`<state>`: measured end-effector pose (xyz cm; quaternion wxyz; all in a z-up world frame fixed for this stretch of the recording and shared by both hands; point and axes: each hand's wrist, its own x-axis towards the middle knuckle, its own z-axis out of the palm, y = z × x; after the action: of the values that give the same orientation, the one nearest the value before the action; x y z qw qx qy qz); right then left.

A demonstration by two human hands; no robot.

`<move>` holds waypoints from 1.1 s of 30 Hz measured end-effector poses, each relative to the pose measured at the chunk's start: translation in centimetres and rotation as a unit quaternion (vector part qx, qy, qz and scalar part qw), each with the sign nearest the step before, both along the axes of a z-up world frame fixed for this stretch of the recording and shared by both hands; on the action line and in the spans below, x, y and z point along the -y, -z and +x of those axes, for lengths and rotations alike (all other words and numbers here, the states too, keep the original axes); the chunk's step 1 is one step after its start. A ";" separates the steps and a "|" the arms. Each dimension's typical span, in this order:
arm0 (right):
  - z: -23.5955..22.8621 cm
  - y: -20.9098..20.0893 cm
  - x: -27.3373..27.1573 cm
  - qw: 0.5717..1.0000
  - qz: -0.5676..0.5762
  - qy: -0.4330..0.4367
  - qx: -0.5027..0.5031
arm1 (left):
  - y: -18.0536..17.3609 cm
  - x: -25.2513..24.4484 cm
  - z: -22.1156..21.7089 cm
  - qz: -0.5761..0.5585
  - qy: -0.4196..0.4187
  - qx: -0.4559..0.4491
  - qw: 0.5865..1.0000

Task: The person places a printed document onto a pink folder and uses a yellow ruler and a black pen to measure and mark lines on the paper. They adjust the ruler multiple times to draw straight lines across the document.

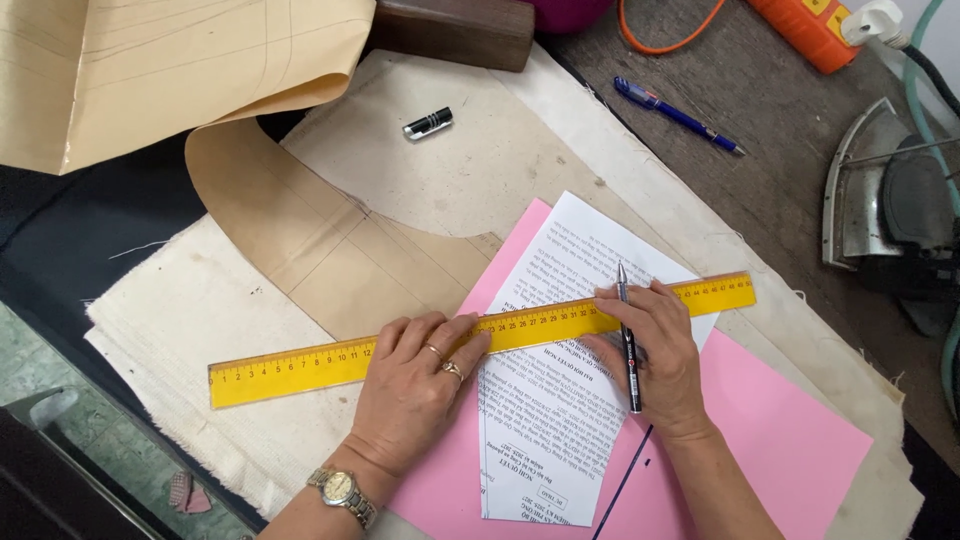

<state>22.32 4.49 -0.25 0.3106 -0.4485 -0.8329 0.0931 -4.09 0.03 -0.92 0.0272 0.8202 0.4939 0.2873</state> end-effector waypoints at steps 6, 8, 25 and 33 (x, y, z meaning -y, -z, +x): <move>0.0 0.1 0.0 1.000 0.004 0.002 0.005 | -0.1 -0.1 0.0 0.003 -0.001 0.000 1.000; 0.0 0.1 0.0 1.000 0.004 0.003 0.002 | -0.2 -0.1 0.0 0.005 -0.003 0.003 1.000; 0.1 0.2 0.0 1.000 0.002 0.001 0.004 | 0.5 0.2 0.2 0.007 0.002 -0.030 1.000; 0.1 0.1 0.0 1.000 0.002 -0.001 0.008 | -1.0 1.8 3.5 -0.103 0.077 -0.202 0.971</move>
<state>22.44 4.49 -0.32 0.3042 -0.4483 -0.8359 0.0883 -0.56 -1.76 0.03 0.0334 0.8895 0.4518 0.0598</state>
